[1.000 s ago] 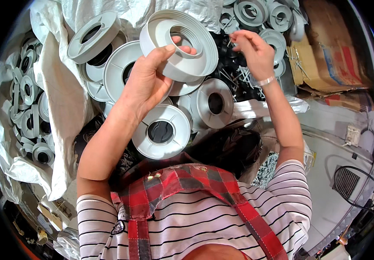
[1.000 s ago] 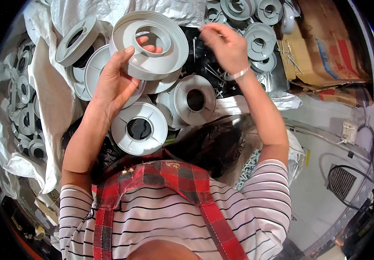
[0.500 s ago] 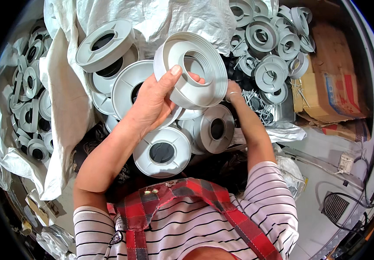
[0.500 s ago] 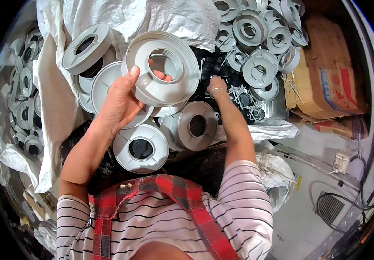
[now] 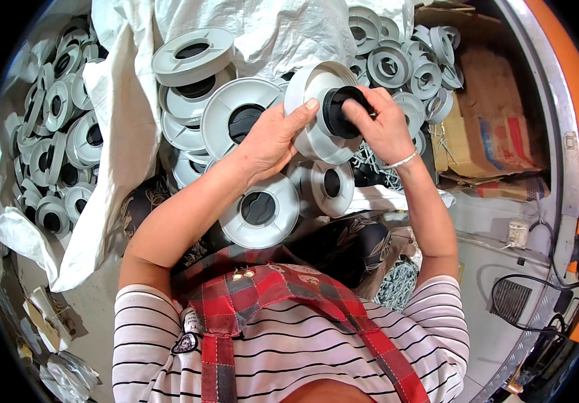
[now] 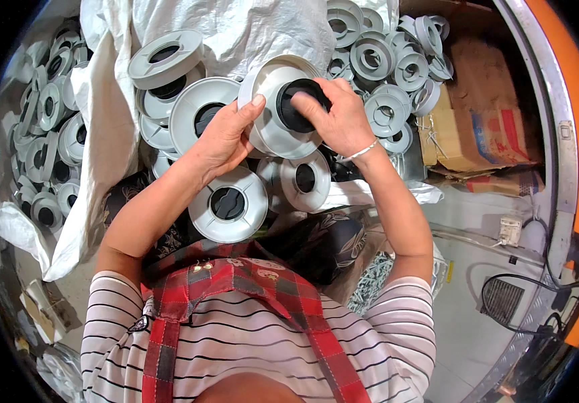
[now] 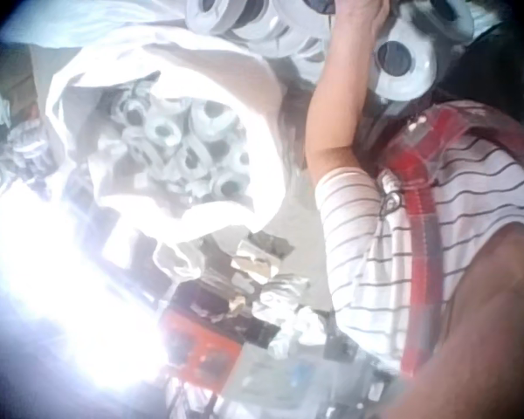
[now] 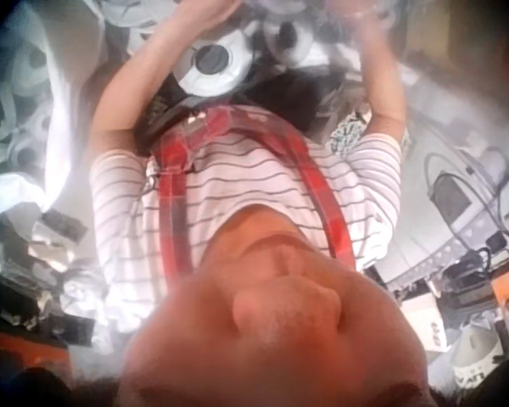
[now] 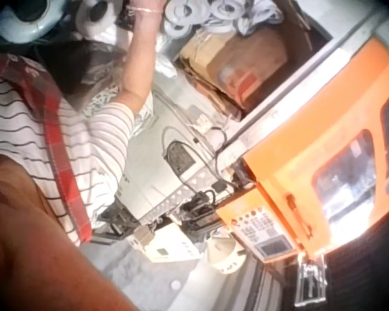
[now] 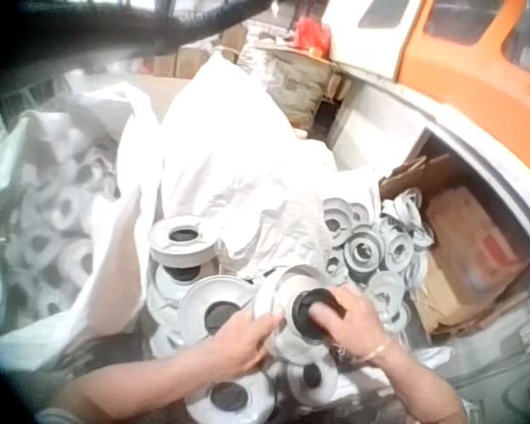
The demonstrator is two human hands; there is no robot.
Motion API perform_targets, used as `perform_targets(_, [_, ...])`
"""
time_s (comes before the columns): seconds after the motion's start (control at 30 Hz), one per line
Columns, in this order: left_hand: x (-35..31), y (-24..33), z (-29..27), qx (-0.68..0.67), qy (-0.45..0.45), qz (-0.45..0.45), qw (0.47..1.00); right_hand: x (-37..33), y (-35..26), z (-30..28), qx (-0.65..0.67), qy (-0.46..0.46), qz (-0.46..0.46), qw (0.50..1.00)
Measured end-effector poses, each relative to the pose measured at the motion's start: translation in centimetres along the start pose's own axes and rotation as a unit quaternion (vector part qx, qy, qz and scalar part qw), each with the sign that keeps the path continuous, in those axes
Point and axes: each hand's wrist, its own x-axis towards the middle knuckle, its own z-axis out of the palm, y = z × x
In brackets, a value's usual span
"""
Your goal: The person assembles industrial impellers by inserting black plastic hubs into grey circular housings and securing them by hand.
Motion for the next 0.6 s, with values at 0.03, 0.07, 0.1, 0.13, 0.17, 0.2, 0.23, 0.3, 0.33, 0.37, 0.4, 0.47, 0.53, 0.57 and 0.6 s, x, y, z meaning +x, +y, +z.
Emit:
perform_targets(0.03, [-0.3,0.2,-0.5,0.021,0.004,0.003,1.000,-0.2,-1.2,-0.2,0.005,-0.027,0.001,1.000])
perform_targets(0.07, [-0.6,0.3,-0.9,0.039,0.008,0.006,0.999,-0.3,-2.3,-0.4,-0.013,-0.062,-0.016,0.998])
perform_targets(0.1, [-0.8,0.4,-1.1,0.069,0.006,0.006,0.998,-0.3,-2.9,-0.3,-0.057,-0.075,-0.041,0.995])
perform_targets(0.13, [-1.0,0.6,-1.4,0.100,0.004,0.007,0.995,-0.3,-3.4,-0.2,-0.100,-0.087,-0.066,0.989])
perform_targets(0.17, [-1.2,0.9,-1.6,0.130,0.002,0.009,0.991,-0.3,-3.9,-0.2,-0.143,-0.098,-0.092,0.981])
perform_targets(0.2, [-1.6,1.5,-1.6,0.104,-0.014,-0.005,0.995,-0.3,-4.7,-0.5,-0.117,-0.120,-0.108,0.980])
perform_targets(0.23, [-1.7,1.8,-1.8,0.101,-0.028,-0.018,0.994,-0.4,-5.4,-0.8,-0.144,-0.143,-0.135,0.970])
perform_targets(0.3, [-2.0,2.2,-2.1,0.095,-0.053,-0.045,0.993,-0.5,-6.3,-1.2,-0.196,-0.188,-0.187,0.944])
perform_targets(0.33, [-2.2,2.4,-2.0,0.056,-0.073,-0.055,0.994,-0.5,-6.5,-1.4,-0.242,-0.177,-0.275,0.914])
perform_targets(0.37, [-2.4,2.5,-1.9,0.034,-0.080,-0.048,0.995,-0.6,-6.7,-1.5,-0.240,-0.176,-0.269,0.916])
perform_targets(0.4, [-2.5,2.6,-1.7,0.012,-0.087,-0.041,0.995,-0.8,-6.9,-1.5,-0.238,-0.174,-0.263,0.919])
perform_targets(0.47, [-3.0,2.8,-1.1,-0.030,-0.104,-0.022,0.994,-0.8,-7.0,-0.9,-0.226,-0.098,-0.292,0.924])
perform_targets(0.53, [-3.1,2.2,-1.0,0.018,-0.073,0.017,0.997,-0.4,-6.4,-0.4,0.008,-0.145,0.089,0.985])
perform_targets(0.57, [-3.1,1.9,-1.2,0.042,-0.057,0.037,0.997,-0.2,-6.4,-0.3,0.127,-0.159,0.278,0.939])
perform_targets(0.6, [-3.1,1.8,-1.4,0.065,-0.022,0.039,0.997,-0.1,-6.6,-1.4,0.257,-0.254,0.388,0.848])
